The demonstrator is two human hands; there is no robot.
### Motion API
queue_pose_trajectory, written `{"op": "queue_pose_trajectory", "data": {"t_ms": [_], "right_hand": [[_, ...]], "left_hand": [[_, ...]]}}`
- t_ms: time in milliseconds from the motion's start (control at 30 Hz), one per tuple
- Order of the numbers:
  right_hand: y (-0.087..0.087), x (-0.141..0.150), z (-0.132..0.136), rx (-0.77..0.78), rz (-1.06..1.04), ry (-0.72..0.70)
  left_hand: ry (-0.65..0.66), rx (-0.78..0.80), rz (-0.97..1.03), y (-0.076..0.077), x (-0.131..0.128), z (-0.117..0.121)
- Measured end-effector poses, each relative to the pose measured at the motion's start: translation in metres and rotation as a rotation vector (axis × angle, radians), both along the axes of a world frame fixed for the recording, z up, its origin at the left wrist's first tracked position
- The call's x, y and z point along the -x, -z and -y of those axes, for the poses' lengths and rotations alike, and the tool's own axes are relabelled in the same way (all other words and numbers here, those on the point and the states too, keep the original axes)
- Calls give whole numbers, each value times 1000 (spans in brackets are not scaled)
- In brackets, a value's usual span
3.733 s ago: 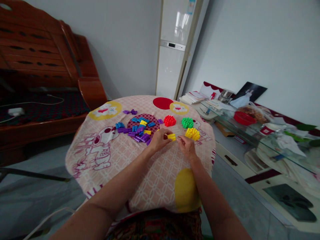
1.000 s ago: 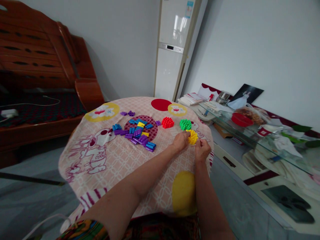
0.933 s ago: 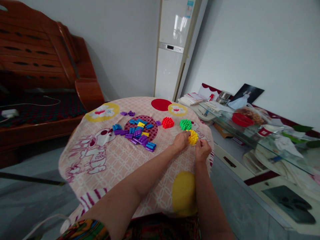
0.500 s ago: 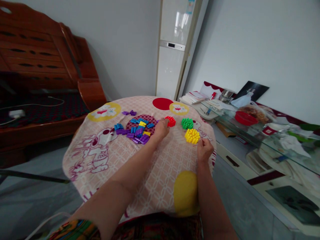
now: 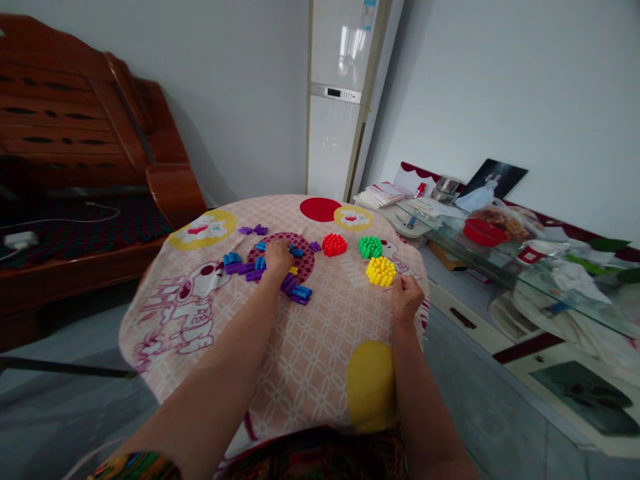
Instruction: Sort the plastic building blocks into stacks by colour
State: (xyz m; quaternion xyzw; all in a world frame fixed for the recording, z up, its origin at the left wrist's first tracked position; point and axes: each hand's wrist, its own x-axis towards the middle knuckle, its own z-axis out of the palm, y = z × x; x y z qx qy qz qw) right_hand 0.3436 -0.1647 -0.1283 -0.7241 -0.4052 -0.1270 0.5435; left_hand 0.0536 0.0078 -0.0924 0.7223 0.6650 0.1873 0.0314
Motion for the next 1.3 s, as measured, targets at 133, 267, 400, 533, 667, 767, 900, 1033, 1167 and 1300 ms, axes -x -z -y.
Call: {"op": "queue_pose_trajectory", "data": {"t_ms": [133, 267, 400, 533, 667, 767, 900, 1033, 1167, 1300], "right_hand": [[1, 0, 0, -1, 1, -10], [1, 0, 0, 7, 2, -9], [0, 1, 0, 17, -9, -4], [1, 0, 0, 25, -7, -6], [2, -1, 0, 18, -9, -9], [2, -1, 0, 9, -15, -14], [3, 0, 1, -4, -13, -11], [3, 0, 1, -31, -7, -29], [3, 0, 1, -60, -15, -37], [4, 0, 1, -52, -7, -45]], "left_hand": [[-34, -40, 68, -2, -6, 3], [26, 52, -16, -1, -9, 9], [25, 75, -5, -2, -5, 12], [11, 16, 76, -9, -10, 16], [168, -14, 212, -17, -39, 29], [281, 17, 308, -18, -72, 43], [343, 56, 373, -12, -114, 57], [333, 41, 447, -11, -145, 66], [345, 55, 474, -11, -162, 71], [373, 79, 473, -5, -166, 73]]}}
